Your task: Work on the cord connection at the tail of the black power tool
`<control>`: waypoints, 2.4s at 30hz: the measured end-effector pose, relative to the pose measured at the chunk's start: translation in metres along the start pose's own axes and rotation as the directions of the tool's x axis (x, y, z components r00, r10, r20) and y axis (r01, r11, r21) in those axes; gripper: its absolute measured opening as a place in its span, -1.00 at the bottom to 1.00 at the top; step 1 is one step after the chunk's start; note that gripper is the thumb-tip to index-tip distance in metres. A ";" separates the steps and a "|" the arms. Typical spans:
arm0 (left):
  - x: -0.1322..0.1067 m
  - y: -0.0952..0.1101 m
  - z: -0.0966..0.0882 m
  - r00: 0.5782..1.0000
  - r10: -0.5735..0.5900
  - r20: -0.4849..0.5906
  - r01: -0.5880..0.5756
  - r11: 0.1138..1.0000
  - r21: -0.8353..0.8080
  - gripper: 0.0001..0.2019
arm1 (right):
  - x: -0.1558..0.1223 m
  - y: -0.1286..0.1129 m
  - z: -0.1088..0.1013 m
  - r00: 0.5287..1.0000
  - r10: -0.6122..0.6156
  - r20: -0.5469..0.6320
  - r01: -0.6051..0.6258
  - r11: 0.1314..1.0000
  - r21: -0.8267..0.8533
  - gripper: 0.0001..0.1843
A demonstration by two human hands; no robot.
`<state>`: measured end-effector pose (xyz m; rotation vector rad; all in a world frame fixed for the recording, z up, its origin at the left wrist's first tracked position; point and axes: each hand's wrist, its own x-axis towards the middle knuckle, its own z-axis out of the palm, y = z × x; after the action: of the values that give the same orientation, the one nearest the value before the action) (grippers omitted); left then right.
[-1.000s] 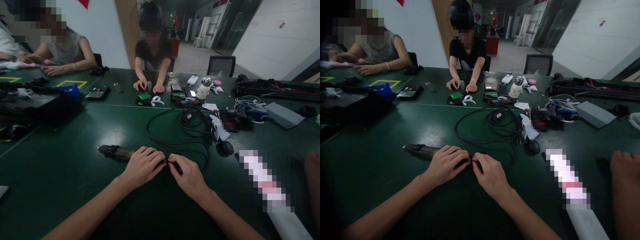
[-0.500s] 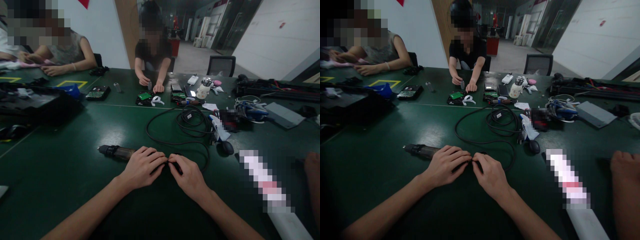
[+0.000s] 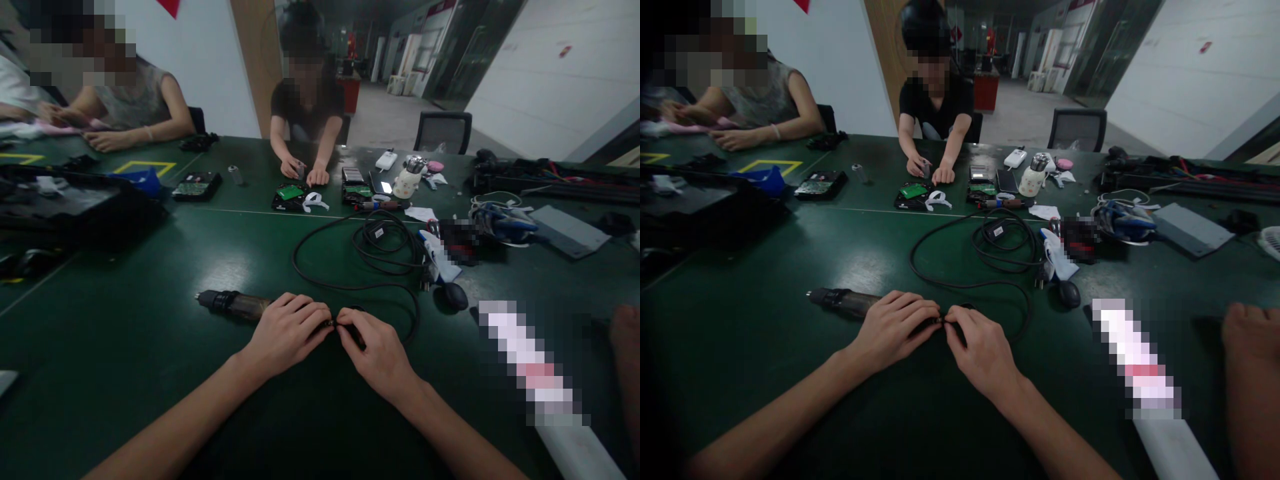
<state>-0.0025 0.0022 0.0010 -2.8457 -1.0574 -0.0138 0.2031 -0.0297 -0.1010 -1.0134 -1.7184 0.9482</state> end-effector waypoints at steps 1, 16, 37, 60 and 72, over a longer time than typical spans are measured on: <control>0.000 0.000 0.000 1.000 -0.006 0.005 0.006 1.000 -0.005 -0.82 | 0.000 0.000 0.000 1.000 0.002 0.000 -0.002 1.000 0.004 -0.85; 0.000 0.000 -0.002 0.999 0.034 0.028 -0.033 0.999 -0.017 -0.78 | 0.000 0.001 0.001 1.000 -0.012 -0.019 0.013 1.000 0.002 -0.85; -0.001 0.001 -0.001 1.000 0.007 0.026 -0.007 1.000 -0.003 -0.79 | -0.001 0.001 0.002 1.000 0.004 -0.006 -0.004 1.000 0.018 -0.85; 0.000 0.000 -0.002 0.999 0.044 0.016 -0.044 0.999 -0.003 -0.80 | 0.000 0.000 0.000 1.000 0.001 -0.004 -0.001 1.000 0.023 -0.86; 0.000 0.000 -0.001 0.999 0.035 0.011 -0.035 0.999 0.019 -0.82 | 0.001 -0.001 -0.002 1.000 -0.019 0.000 0.019 1.000 0.005 -0.86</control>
<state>-0.0025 0.0027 0.0020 -2.8494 -1.0043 0.0146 0.2044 -0.0291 -0.0994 -0.9922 -1.7213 0.9400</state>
